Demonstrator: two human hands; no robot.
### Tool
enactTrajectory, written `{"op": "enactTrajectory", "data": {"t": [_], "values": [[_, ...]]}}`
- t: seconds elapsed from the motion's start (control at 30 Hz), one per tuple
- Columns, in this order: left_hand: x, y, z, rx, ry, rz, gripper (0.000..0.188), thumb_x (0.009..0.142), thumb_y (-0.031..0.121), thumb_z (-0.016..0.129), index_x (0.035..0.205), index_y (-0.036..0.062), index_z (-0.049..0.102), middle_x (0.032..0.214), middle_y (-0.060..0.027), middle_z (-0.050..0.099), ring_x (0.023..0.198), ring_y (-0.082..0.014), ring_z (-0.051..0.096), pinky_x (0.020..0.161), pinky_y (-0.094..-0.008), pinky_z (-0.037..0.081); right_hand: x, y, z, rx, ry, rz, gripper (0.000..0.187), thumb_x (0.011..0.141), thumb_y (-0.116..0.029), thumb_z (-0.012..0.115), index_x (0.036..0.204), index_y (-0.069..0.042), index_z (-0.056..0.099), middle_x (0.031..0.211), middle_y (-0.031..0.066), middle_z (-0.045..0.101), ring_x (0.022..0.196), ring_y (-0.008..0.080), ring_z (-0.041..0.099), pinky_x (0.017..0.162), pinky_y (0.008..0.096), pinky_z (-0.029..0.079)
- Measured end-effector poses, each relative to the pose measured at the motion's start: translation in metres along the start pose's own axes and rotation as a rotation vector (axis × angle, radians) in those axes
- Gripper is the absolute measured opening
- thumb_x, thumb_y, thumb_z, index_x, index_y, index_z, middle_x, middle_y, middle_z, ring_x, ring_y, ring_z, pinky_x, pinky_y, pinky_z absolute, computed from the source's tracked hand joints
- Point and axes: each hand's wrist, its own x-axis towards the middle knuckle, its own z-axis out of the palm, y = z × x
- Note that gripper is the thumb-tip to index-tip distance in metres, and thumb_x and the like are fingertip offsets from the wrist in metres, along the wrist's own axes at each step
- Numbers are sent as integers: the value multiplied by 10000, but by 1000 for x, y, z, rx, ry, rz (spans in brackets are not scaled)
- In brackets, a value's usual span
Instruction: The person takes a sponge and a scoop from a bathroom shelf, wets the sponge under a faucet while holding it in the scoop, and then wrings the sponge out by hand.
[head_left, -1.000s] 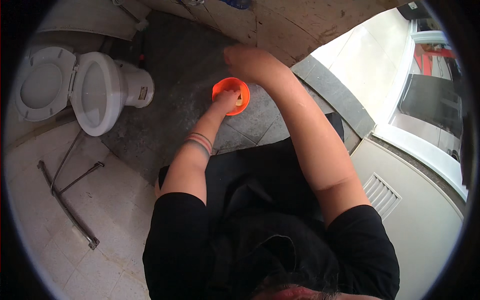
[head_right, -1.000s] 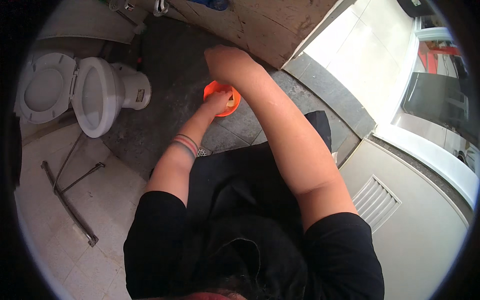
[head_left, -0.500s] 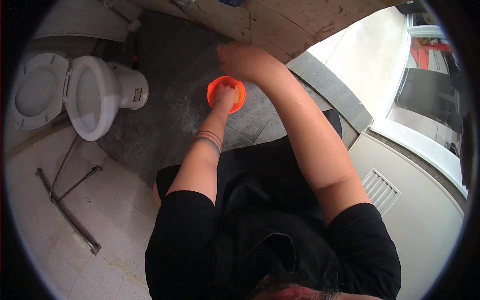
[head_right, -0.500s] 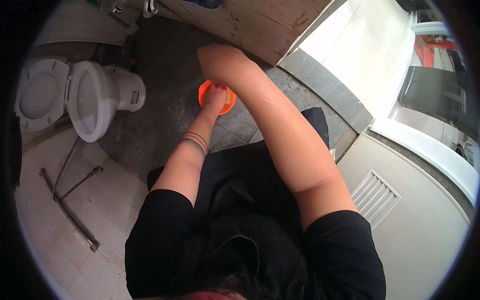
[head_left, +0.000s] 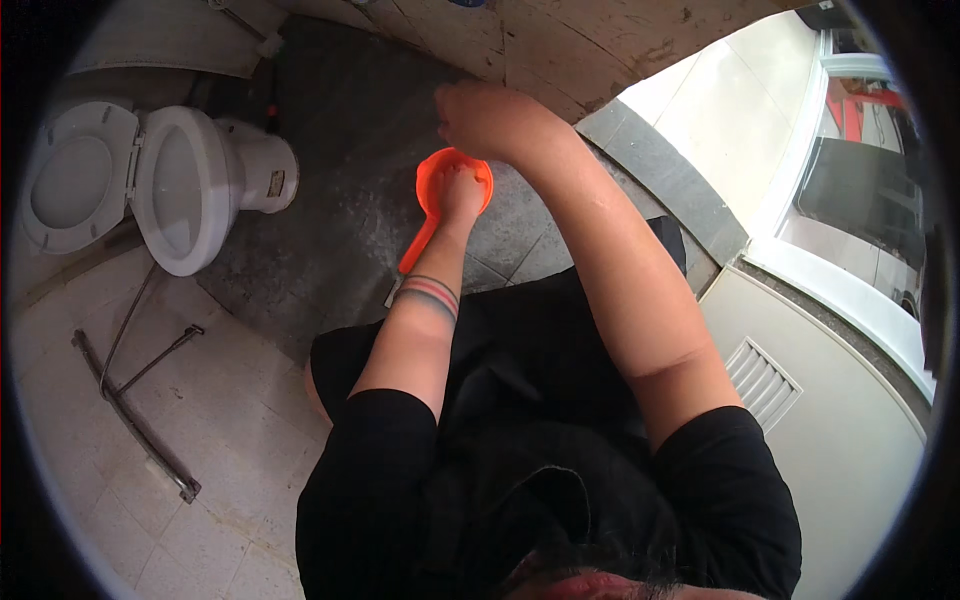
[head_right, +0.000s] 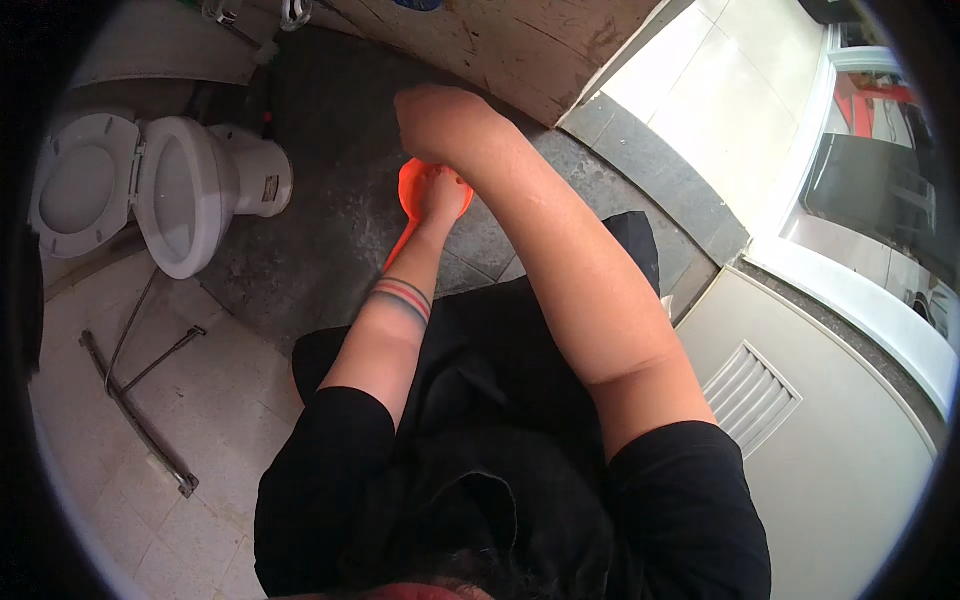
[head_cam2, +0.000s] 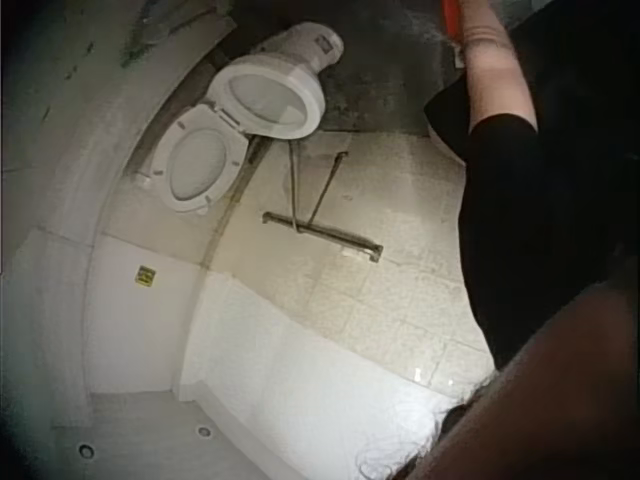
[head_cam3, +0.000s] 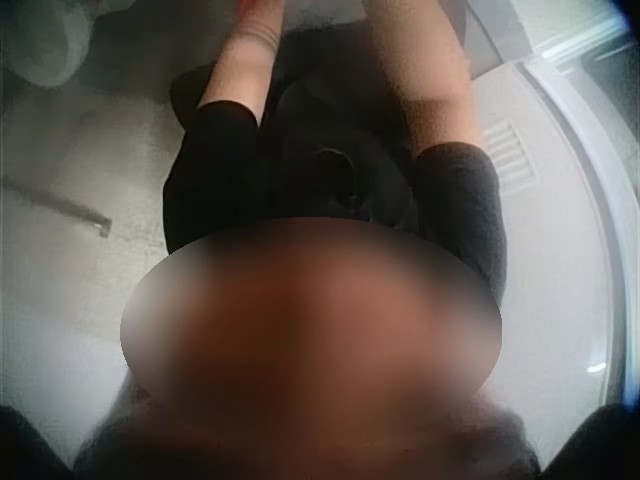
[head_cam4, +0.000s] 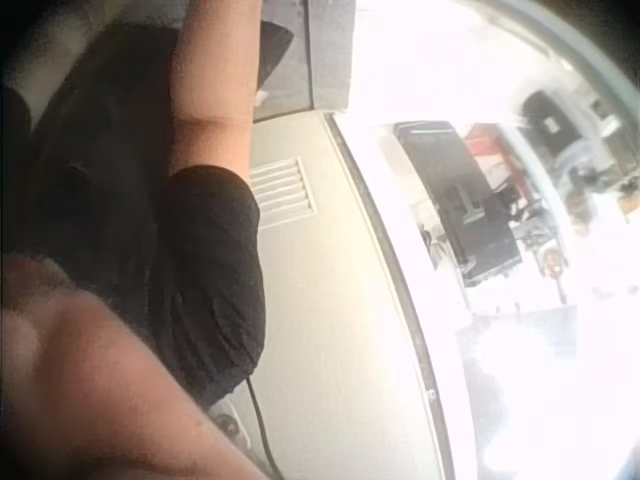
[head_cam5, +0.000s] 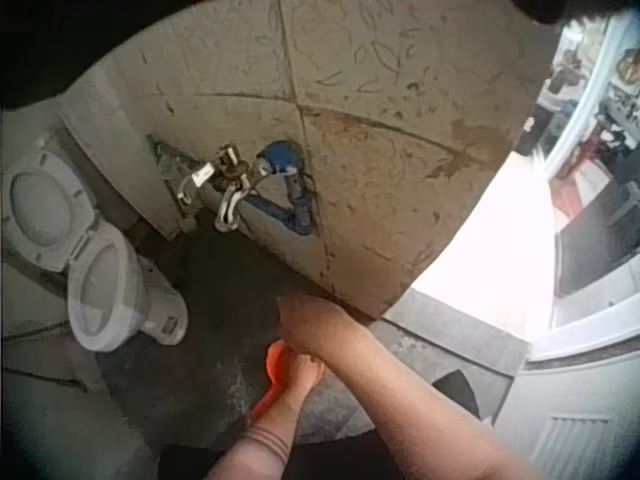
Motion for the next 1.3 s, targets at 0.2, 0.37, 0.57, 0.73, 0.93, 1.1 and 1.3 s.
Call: {"op": "enactTrajectory", "data": {"t": [0.2, 0.37, 0.57, 0.73, 0.93, 1.1, 1.3], "values": [[-3, -20, -20, -153, -3, -11, 422, 988, 293, 628, 1317, 31, 666, 1329, -244, 682, 1287, -393, 624, 1077, -502, 504, 0, -5, 2, -7, 37, -49, 296, 956, -195, 668, 1199, -28, 697, 1192, 195, 749, 1134, 374, 720, 943, 490, 582], [-19, 27, -36, 142, -209, -11, 462, 1010, 377, 577, 1332, 58, 661, 1350, -253, 667, 1322, -411, 598, 1110, -546, 478, -3, 23, 3, -39, 66, -39, 276, 900, -82, 639, 1150, -7, 728, 1153, 212, 765, 1090, 367, 747, 893, 479, 613], [-8, -24, 15, -10, 56, -155, 435, 988, 322, 572, 1318, 56, 671, 1349, -259, 667, 1316, -451, 581, 1110, -550, 468, -2, -8, -2, -24, 26, -86, 330, 980, -249, 660, 1196, -1, 685, 1190, 225, 739, 1144, 404, 707, 962, 512, 572], [-11, -31, 5, -322, -40, -52, 316, 925, 169, 592, 1194, 64, 722, 1213, -222, 735, 1155, -422, 678, 1002, -523, 528, 0, 10, 9, -38, 64, -98, 341, 983, -258, 666, 1200, 4, 685, 1189, 230, 740, 1140, 407, 711, 955, 519, 577], [-40, -9, -50, -629, 116, -45, 213, 937, 203, 675, 1071, 41, 709, 1038, -185, 759, 994, -356, 734, 893, -479, 566, -3, 19, 6, -48, -70, -45, 372, 996, -297, 665, 1177, 25, 711, 1171, 242, 752, 1107, 411, 724, 938, 510, 580], [-50, -24, -89, -1016, 62, -209, 190, 991, 174, 697, 1129, 44, 690, 1101, -113, 755, 1023, -278, 737, 880, -443, 585, 27, 23, 33, -38, -316, -23, 509, 1019, -438, 638, 1217, 24, 719, 1190, 257, 752, 1119, 389, 739, 903, 519, 589], [-58, -47, -99, -1907, -27, -413, 330, 1039, 256, 668, 1332, 114, 610, 1265, -101, 698, 1150, -277, 690, 954, -453, 574, 20, 13, 92, 569, -619, 297, 838, 1000, -659, 575, 1462, 40, 563, 1458, 299, 604, 1129, 370, 737, 896, 494, 619]]}}
